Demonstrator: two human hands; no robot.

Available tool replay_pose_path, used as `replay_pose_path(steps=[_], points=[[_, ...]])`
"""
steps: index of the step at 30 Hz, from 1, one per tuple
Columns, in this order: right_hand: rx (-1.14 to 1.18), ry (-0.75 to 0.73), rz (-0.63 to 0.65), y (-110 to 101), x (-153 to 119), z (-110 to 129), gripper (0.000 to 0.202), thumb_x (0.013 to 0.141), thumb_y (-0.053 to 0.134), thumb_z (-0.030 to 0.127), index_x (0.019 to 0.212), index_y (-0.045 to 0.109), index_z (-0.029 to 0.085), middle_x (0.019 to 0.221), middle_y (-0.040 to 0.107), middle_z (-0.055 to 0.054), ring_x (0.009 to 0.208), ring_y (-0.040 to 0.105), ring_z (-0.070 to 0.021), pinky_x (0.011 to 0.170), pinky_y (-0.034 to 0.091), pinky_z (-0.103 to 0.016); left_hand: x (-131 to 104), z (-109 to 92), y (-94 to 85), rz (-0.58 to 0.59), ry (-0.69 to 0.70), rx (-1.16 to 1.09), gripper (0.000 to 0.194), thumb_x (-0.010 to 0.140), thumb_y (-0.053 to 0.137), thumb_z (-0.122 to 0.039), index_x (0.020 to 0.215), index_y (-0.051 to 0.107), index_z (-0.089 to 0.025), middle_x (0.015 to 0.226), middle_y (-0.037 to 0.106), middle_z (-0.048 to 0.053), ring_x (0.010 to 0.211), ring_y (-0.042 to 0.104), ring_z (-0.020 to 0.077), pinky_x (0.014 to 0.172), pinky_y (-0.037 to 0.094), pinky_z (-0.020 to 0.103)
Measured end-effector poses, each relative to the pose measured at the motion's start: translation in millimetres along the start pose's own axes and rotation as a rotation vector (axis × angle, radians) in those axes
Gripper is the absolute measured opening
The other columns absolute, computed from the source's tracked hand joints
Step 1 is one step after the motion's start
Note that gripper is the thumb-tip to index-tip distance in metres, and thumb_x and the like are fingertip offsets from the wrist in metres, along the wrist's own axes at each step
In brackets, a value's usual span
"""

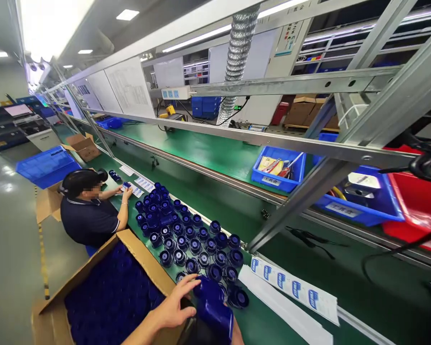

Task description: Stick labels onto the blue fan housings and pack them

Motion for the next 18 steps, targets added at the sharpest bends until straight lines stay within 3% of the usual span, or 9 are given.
replay_pose_path(steps=[2,4,7,10,12,15,18], points=[[0.032,-0.01,0.035,4.1,1.0,-12.6,0.052,0.039,0.096,0.056,0.077,0.077,0.026,0.095,0.081,-0.011,0.12,0.069,-0.0437,0.109,0.053,-0.056,-10.8,-12.5,-5.2,0.02,0.045,0.089,0.091,0.083,0.078,-0.018,0.161,0.039,-0.041,0.176,0.027,0.009,0.16,0.031,0.0356,0.126,0.037,0.057],[0.015,0.035,0.116,10.3,-1.5,-24.5,0.044,0.042,0.096,0.053,0.072,0.077,0.028,0.086,0.08,-0.008,0.109,0.073,-0.044,0.103,0.054,-0.061,-14.4,-20.9,-14.6,0.026,0.051,0.168,0.089,0.083,0.078,-0.016,0.16,0.042,-0.043,0.173,0.034,0.007,0.159,0.033,0.034,0.131,0.028,0.058],[-0.027,0.064,0.17,14.4,-8.2,-34.4,0.039,0.043,0.097,0.047,0.072,0.078,0.029,0.08,0.078,-0.005,0.096,0.074,-0.0427,0.093,0.056,-0.062,-18.0,-26.0,-22.0,0.021,0.025,0.176,0.079,0.082,0.078,-0.015,0.153,0.053,-0.038,0.161,0.051,0.009,0.148,0.049,0.0309,0.127,0.039,0.05],[-0.036,0.035,0.163,14.1,-11.7,-34.7,0.047,0.042,0.099,0.037,0.083,0.08,0.026,0.086,0.078,-0.003,0.089,0.073,-0.0337,0.089,0.059,-0.054,-24.9,-22.7,-17.6,-0.09,-0.02,0.144,0.069,0.074,0.087,-0.019,0.139,0.068,-0.031,0.142,0.067,0.011,0.129,0.064,0.0293,0.115,0.052,0.043],[-0.036,0.051,0.152,15.0,-11.6,-32.2,0.057,0.041,0.101,0.036,0.093,0.079,0.025,0.092,0.08,-0.004,0.087,0.073,-0.0296,0.084,0.06,-0.05,-30.4,-17.0,-9.8,-0.201,-0.072,0.123,0.068,0.069,0.091,-0.021,0.134,0.072,-0.029,0.136,0.071,0.011,0.124,0.067,0.0299,0.11,0.055,0.042],[-0.027,0.099,0.165,20.3,-11.9,-23.9,0.062,0.049,0.099,0.048,0.101,0.076,0.023,0.101,0.082,-0.008,0.094,0.075,-0.0299,0.086,0.06,-0.05,-36.6,-8.5,1.0,-0.32,-0.155,0.098,0.067,0.07,0.09,-0.02,0.134,0.072,-0.027,0.137,0.071,0.012,0.126,0.067,0.0318,0.103,0.06,0.042],[-0.041,0.163,0.206,24.6,-14.9,-16.5,0.064,0.052,0.099,0.052,0.103,0.076,0.022,0.095,0.082,-0.009,0.088,0.076,-0.0275,0.09,0.059,-0.05,-38.5,-5.4,0.7,-0.319,-0.182,0.063,0.068,0.068,0.091,-0.021,0.133,0.073,-0.027,0.135,0.072,0.012,0.122,0.07,0.0312,0.094,0.064,0.039]])
Point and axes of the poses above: each hand's wrist, its own x-axis towards the middle knuckle, its own y-axis out of the palm, z = x × y, the point moved 4 cm from there along x, towards the middle knuckle
